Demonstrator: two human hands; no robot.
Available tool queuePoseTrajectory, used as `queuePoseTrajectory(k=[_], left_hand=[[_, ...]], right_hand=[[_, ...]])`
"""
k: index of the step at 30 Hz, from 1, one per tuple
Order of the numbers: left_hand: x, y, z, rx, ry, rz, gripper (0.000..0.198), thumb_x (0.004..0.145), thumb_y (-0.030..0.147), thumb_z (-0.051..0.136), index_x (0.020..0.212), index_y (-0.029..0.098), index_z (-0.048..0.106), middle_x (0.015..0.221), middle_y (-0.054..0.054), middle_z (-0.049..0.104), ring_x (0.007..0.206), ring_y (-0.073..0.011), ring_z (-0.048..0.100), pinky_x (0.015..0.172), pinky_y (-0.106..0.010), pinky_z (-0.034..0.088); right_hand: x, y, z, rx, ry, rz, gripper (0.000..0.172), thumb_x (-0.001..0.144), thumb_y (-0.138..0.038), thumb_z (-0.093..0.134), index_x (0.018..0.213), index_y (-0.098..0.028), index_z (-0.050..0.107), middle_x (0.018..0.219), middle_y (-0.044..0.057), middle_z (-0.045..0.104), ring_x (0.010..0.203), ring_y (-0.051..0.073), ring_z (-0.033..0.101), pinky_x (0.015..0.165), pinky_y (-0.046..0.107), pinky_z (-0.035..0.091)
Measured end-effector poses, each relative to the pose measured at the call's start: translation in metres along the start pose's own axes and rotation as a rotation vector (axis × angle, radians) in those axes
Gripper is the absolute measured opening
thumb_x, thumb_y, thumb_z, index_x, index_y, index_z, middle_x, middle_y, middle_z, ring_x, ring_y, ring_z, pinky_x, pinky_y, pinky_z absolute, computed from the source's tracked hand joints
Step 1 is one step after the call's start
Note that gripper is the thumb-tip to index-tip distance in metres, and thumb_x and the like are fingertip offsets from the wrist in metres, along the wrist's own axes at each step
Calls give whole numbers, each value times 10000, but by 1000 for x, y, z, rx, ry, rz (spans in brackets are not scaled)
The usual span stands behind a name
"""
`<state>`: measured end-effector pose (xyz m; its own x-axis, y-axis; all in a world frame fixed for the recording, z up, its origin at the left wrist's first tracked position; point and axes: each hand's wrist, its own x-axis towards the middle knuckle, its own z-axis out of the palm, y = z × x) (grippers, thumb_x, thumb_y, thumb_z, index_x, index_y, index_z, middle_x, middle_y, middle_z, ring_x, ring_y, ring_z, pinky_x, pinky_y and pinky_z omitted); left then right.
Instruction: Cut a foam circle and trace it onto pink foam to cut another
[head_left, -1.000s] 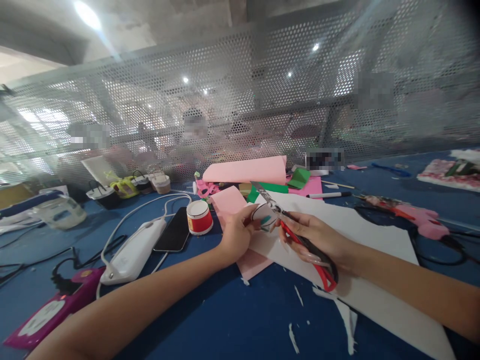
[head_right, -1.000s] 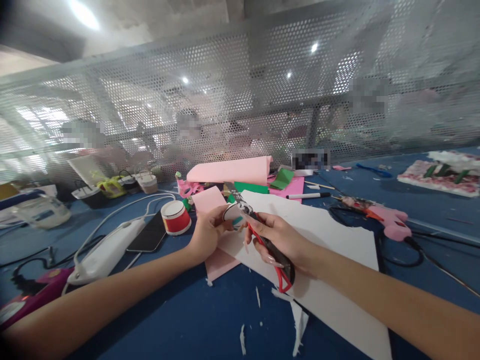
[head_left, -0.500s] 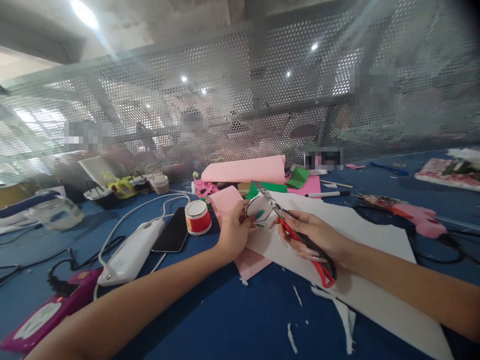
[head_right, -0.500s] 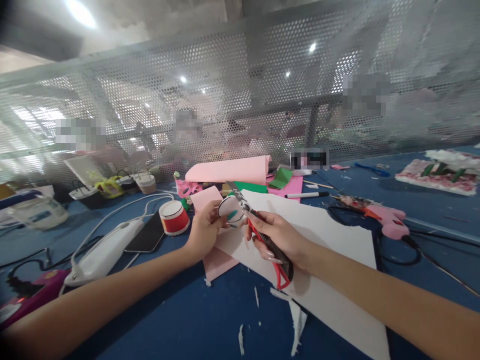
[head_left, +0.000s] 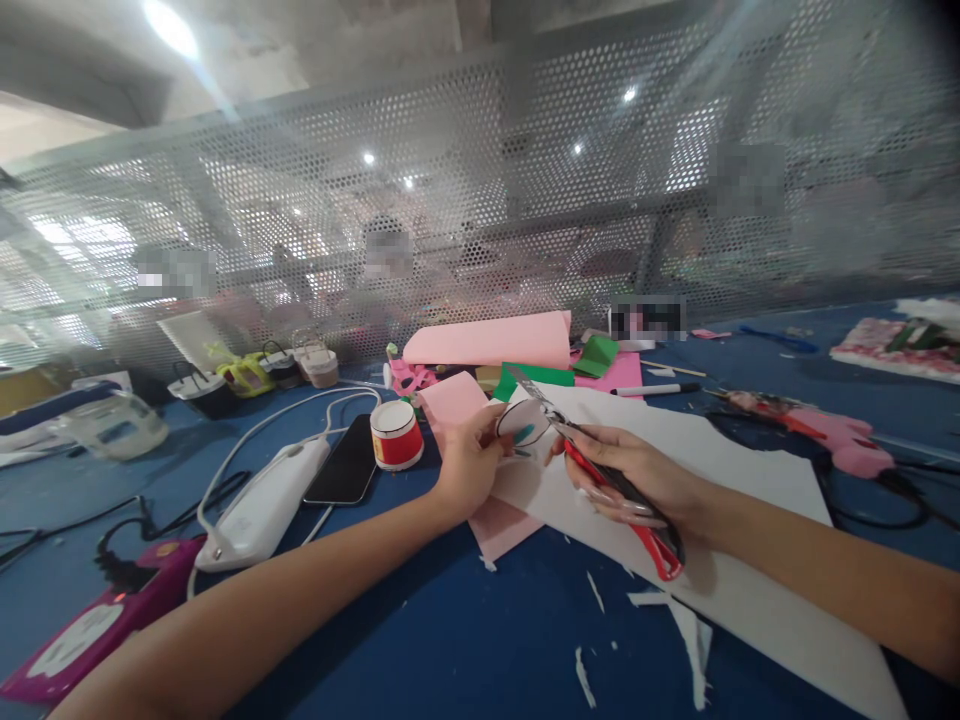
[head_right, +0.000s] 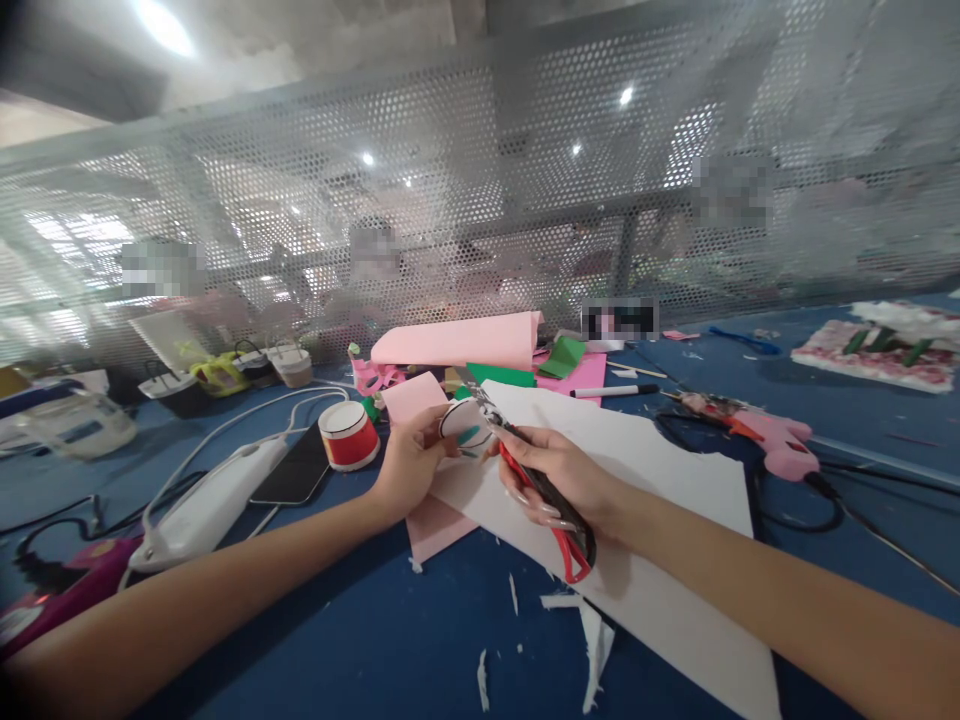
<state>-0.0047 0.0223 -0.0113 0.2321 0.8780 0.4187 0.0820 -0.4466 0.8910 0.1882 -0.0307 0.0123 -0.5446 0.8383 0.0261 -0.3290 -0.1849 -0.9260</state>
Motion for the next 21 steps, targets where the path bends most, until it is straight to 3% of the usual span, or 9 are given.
queuePoseTrajectory(k=[5, 10, 21], left_hand=[[-3, 5, 0, 43, -43, -10, 404, 672, 69, 535, 1047, 159, 653, 927, -46, 700, 862, -188, 632, 769, -297, 506], [-5, 8, 2, 30, -63, -15, 405, 663, 41, 515, 1022, 166, 656, 913, -32, 701, 851, -174, 633, 749, -270, 496], [2, 6, 0, -49, 43, -55, 309, 689, 104, 566, 979, 166, 651, 792, -17, 654, 705, -139, 588, 627, -236, 492]], right_hand=[[0, 1, 0, -3, -6, 7, 200, 853, -353, 582, 868, -155, 555, 508, -59, 532, 244, 14, 286, 238, 135, 254], [0, 2, 0, -13, 8, -7, 185, 857, -333, 580, 872, -150, 561, 516, -59, 530, 262, 14, 308, 255, 128, 283], [0, -1, 3, -20, 6, 16, 217, 833, -369, 604, 839, -156, 559, 500, -67, 526, 235, 13, 278, 225, 134, 237]])
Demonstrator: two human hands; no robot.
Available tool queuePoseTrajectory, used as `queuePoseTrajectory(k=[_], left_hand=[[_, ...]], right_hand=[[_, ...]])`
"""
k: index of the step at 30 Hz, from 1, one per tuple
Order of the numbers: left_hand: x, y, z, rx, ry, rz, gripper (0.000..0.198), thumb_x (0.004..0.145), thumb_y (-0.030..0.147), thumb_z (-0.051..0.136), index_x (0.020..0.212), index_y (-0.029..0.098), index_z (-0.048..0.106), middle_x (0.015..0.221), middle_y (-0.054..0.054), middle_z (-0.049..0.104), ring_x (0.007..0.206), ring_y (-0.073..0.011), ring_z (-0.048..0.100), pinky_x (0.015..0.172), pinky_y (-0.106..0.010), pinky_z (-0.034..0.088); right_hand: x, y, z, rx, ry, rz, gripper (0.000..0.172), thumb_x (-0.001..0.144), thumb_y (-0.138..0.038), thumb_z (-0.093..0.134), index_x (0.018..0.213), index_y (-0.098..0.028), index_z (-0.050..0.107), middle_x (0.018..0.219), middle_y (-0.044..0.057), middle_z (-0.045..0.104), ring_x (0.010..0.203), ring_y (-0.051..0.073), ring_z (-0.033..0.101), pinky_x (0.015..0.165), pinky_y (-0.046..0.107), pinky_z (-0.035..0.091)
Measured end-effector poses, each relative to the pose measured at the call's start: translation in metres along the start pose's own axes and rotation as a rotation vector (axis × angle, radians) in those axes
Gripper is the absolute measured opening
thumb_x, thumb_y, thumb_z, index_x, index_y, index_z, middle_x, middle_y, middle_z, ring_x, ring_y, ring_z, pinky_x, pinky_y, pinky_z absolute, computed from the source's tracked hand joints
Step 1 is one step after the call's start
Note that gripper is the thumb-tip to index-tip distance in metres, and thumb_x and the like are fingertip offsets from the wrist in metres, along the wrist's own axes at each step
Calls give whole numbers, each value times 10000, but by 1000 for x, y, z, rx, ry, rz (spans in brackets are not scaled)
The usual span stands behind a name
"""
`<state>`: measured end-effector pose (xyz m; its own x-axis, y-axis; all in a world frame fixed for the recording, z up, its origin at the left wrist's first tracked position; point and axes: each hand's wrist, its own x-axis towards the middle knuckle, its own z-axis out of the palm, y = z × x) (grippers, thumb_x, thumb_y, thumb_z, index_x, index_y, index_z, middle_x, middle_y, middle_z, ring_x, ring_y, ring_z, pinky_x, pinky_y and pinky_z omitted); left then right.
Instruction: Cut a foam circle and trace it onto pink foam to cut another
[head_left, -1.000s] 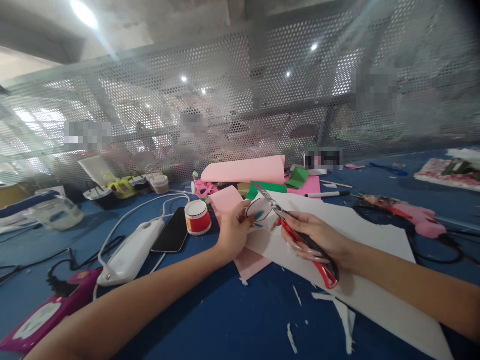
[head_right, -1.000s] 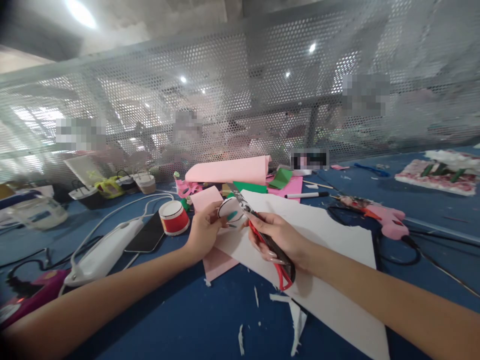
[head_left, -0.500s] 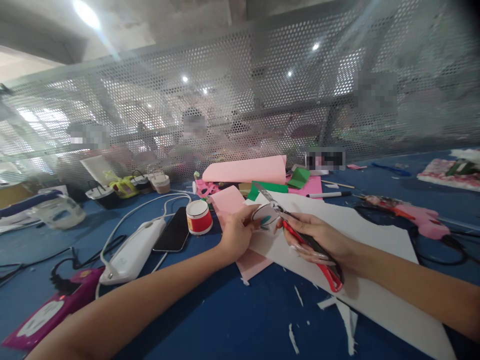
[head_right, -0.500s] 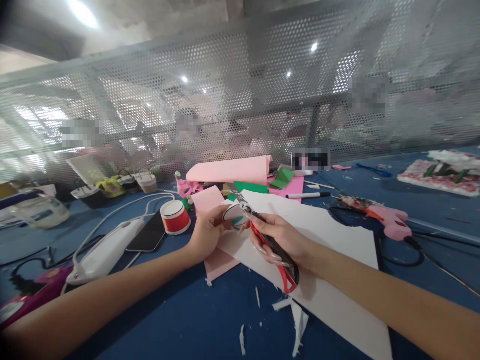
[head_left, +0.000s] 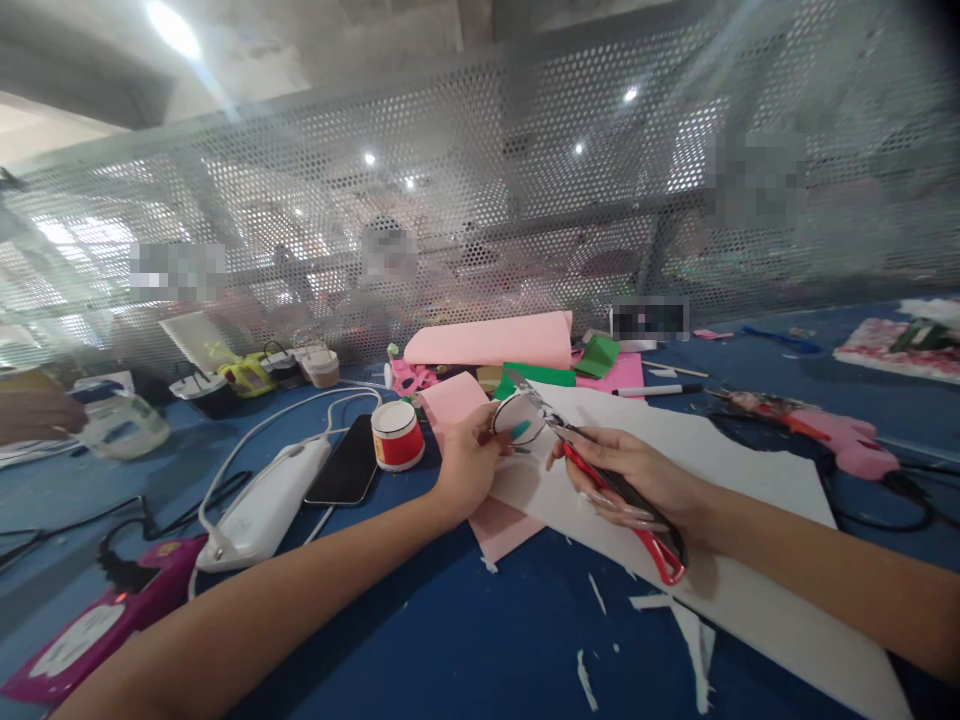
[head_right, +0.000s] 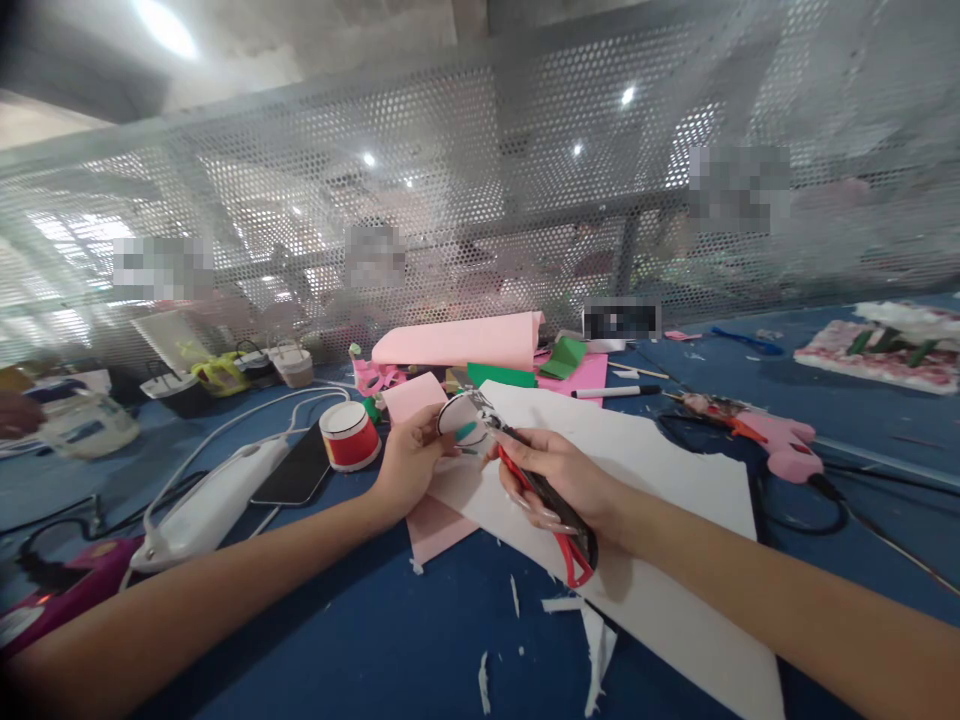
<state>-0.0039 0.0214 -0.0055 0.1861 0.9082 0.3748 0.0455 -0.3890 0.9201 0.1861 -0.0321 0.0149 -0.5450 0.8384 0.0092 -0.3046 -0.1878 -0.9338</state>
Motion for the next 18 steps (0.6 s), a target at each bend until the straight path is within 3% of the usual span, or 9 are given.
queuePoseTrajectory(k=[7, 14, 18], left_hand=[[-3, -1, 0, 79, -9, 43, 335, 698, 83, 539, 994, 166, 673, 806, -6, 672, 676, -122, 569, 645, -236, 468], [-8, 6, 0, 241, -105, 117, 375, 751, 81, 517, 1078, 175, 675, 966, -42, 712, 890, -182, 622, 827, -306, 470], [-9, 7, 0, 257, -99, 98, 365, 739, 83, 535, 1067, 174, 667, 944, -42, 710, 869, -184, 619, 806, -303, 469]], right_hand=[[0, 2, -3, -11, -15, -6, 199, 847, -356, 582, 867, -160, 556, 505, -71, 520, 245, 16, 285, 232, 137, 248], [1, 4, -4, -17, -12, -15, 226, 832, -372, 611, 877, -157, 557, 519, -63, 528, 270, 19, 317, 256, 141, 288], [2, 7, -5, -25, -3, -18, 218, 843, -375, 593, 887, -166, 550, 524, -63, 532, 263, 21, 310, 246, 144, 266]])
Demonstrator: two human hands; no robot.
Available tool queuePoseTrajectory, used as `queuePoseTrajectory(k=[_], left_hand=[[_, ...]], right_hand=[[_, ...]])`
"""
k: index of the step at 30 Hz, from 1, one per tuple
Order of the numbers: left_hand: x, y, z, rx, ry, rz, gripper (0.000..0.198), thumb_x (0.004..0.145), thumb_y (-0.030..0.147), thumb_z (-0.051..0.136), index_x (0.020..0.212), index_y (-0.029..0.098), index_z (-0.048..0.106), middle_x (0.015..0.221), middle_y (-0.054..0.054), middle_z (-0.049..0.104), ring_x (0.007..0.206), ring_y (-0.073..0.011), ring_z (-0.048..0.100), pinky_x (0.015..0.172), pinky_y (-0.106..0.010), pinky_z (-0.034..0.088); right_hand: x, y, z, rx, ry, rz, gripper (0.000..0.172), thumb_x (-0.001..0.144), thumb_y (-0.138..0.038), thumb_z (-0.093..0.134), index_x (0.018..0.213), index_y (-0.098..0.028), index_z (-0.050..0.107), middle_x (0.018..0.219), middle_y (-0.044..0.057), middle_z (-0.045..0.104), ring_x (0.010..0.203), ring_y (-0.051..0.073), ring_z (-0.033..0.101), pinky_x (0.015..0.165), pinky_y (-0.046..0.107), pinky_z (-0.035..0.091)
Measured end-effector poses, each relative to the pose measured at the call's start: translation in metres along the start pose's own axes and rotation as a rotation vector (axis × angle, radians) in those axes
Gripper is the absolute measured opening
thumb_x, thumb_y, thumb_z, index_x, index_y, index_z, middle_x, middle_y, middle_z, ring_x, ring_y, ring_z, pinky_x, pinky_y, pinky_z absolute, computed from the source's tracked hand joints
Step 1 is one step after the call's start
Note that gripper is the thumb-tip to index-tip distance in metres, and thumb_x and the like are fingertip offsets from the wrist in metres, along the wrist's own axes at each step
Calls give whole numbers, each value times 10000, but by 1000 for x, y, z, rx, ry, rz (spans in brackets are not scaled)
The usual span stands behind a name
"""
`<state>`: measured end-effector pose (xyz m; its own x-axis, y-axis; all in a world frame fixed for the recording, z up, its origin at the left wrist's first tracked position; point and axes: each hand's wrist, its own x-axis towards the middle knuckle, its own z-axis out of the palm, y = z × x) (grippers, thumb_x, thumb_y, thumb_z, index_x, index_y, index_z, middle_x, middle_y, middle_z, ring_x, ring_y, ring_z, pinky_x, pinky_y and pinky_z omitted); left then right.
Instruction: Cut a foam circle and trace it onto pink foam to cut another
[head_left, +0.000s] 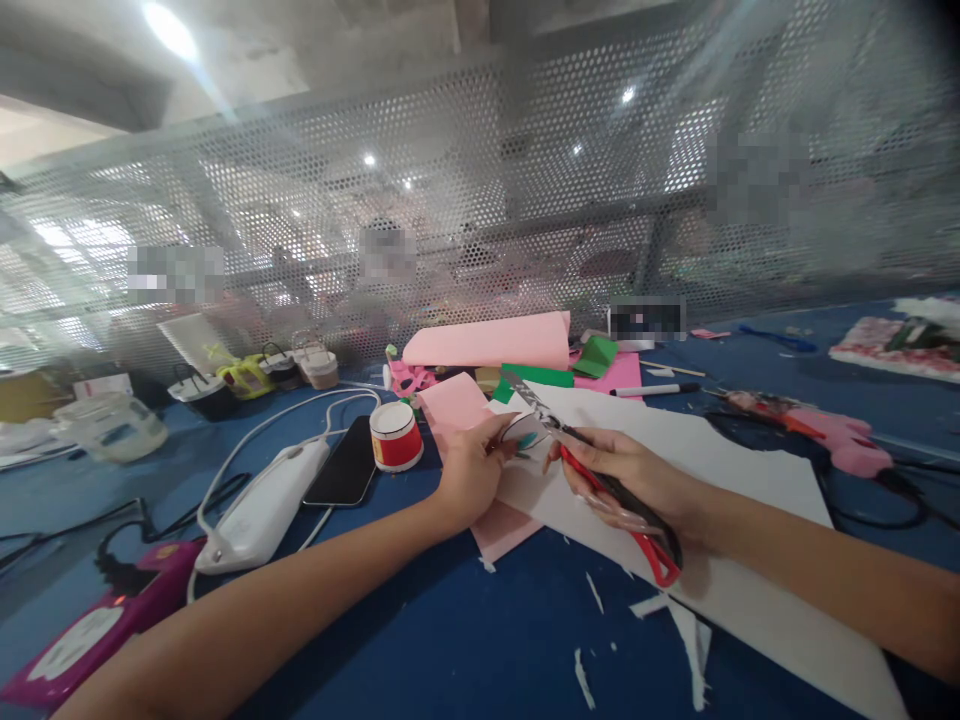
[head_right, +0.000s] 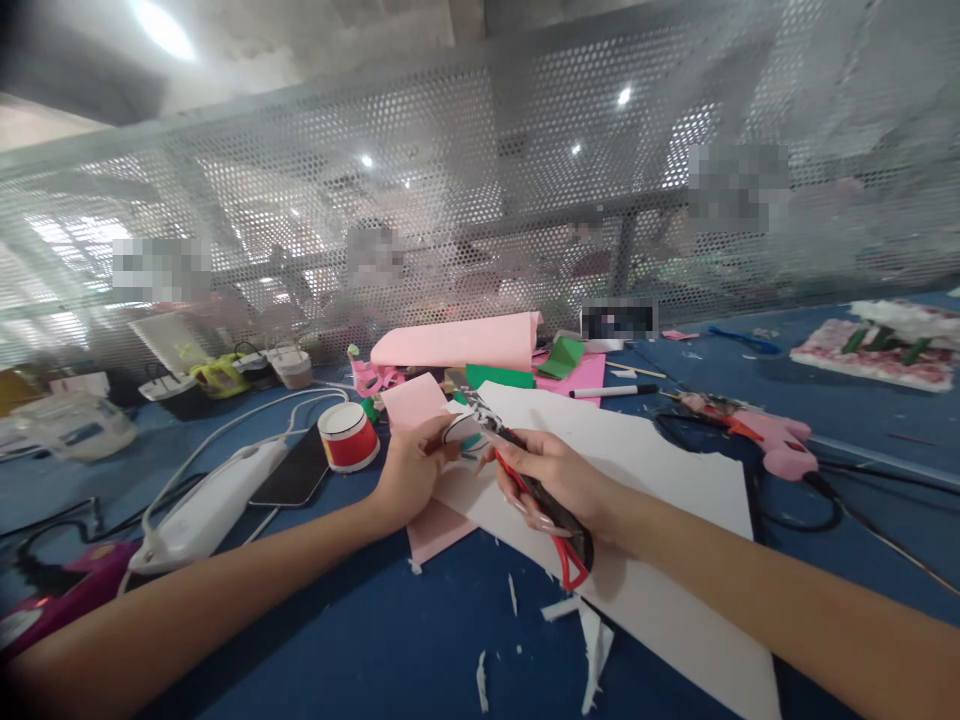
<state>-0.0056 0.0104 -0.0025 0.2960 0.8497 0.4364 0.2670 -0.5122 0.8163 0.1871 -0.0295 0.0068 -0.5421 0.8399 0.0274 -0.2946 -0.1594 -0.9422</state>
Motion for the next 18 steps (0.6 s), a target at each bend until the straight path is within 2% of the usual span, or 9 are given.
queuePoseTrajectory(k=[8, 10, 14, 18], left_hand=[[4, -4, 1, -89, 52, -104, 214, 715, 126, 558, 908, 152, 646, 701, 6, 609, 633, -125, 536, 603, -228, 433], [3, -2, 0, -56, 45, -81, 182, 727, 134, 552, 884, 150, 644, 683, 10, 588, 622, -119, 516, 591, -224, 420], [-1, 4, -1, 122, 3, 48, 159, 749, 114, 533, 823, 153, 668, 689, 4, 594, 640, -115, 491, 599, -224, 395], [1, 0, 0, 127, 51, -20, 176, 730, 128, 578, 886, 158, 656, 641, 16, 576, 596, -116, 499, 570, -231, 410]], right_hand=[[-1, -1, 4, -35, 2, 20, 229, 847, -386, 587, 883, -162, 554, 511, -64, 526, 262, 23, 333, 261, 147, 286], [-3, -3, 6, -43, 4, 25, 229, 847, -389, 588, 874, -164, 551, 509, -65, 526, 259, 21, 329, 254, 146, 271], [-4, -4, 8, -46, -7, 20, 224, 841, -379, 600, 867, -161, 555, 508, -62, 530, 259, 20, 341, 254, 141, 272], [-4, -3, 6, 5, -14, 5, 193, 862, -361, 566, 863, -169, 550, 524, -55, 545, 249, 26, 336, 238, 147, 260]])
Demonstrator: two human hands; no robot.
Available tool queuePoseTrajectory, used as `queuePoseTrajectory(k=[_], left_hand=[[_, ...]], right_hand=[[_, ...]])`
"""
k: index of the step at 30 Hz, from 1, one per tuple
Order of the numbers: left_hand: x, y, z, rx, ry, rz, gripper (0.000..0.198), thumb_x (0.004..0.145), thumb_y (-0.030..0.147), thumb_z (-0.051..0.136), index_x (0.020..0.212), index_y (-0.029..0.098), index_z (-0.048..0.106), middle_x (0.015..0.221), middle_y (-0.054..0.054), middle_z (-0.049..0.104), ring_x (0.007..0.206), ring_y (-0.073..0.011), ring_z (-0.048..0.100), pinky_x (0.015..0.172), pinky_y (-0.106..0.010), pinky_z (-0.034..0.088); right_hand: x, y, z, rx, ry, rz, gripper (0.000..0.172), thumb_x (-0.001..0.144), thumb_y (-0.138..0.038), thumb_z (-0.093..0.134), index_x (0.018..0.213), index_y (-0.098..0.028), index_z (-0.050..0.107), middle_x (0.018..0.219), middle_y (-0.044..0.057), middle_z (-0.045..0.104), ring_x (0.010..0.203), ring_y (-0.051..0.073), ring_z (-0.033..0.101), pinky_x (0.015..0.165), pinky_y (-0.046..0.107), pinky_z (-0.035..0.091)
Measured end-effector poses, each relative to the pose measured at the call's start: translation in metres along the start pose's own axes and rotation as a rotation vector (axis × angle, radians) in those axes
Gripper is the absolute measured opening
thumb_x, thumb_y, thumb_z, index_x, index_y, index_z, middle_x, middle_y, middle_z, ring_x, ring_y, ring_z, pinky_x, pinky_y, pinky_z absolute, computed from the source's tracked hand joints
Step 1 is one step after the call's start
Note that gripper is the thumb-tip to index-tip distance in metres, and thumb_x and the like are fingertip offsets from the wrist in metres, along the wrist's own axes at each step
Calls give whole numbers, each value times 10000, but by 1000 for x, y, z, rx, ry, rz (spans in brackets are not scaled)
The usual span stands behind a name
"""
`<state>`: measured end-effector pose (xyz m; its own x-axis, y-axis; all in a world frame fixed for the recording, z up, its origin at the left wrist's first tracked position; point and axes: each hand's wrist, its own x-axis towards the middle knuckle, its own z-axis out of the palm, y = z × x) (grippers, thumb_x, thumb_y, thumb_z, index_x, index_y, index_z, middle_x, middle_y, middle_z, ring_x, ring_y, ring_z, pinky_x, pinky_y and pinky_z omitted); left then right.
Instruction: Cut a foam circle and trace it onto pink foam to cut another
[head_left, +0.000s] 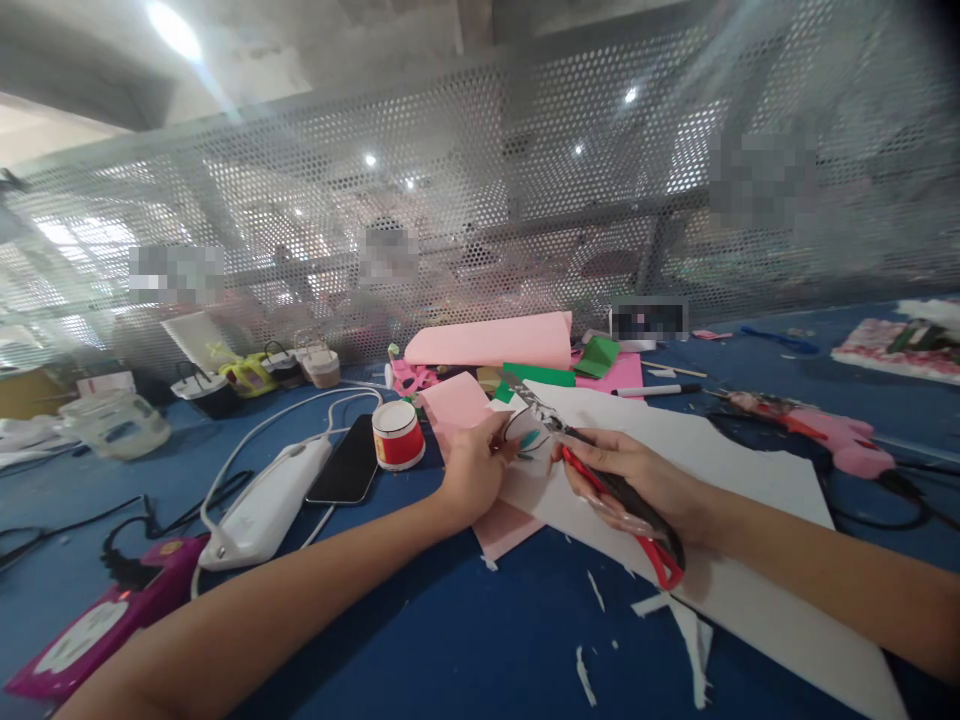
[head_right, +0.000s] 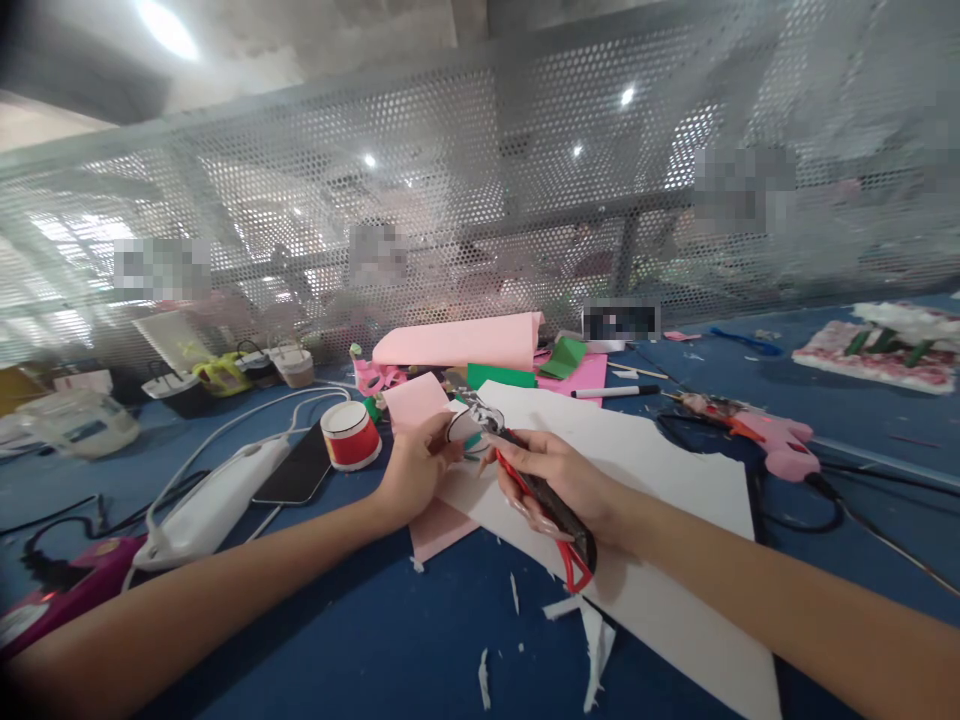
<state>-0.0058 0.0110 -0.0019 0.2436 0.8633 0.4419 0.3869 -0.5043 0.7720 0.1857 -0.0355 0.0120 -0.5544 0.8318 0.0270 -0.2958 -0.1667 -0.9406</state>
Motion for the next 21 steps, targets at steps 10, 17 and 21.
queuePoseTrajectory(k=[10, 17, 21], left_hand=[[11, -4, 5, -506, 34, -234, 381, 644, 242, 746, 964, 163, 555, 838, -35, 669, 655, -133, 630, 620, -270, 540], [10, -2, 5, -528, 37, -204, 371, 654, 240, 749, 978, 171, 582, 823, -29, 677, 670, -131, 632, 606, -249, 545], [9, 1, 4, -555, 41, -194, 554, 666, 216, 741, 1179, 213, 531, 864, -34, 679, 706, -155, 650, 622, -270, 559]], right_hand=[[4, -1, -5, 95, 89, -35, 197, 864, -346, 552, 808, -157, 550, 476, -54, 512, 258, 17, 291, 263, 132, 244], [4, -1, -4, 83, 50, -33, 169, 872, -311, 530, 803, -159, 556, 467, -62, 512, 240, 20, 283, 241, 134, 224], [4, 0, -4, 69, 63, -34, 175, 860, -328, 546, 793, -166, 546, 468, -63, 512, 238, 21, 275, 247, 141, 223]])
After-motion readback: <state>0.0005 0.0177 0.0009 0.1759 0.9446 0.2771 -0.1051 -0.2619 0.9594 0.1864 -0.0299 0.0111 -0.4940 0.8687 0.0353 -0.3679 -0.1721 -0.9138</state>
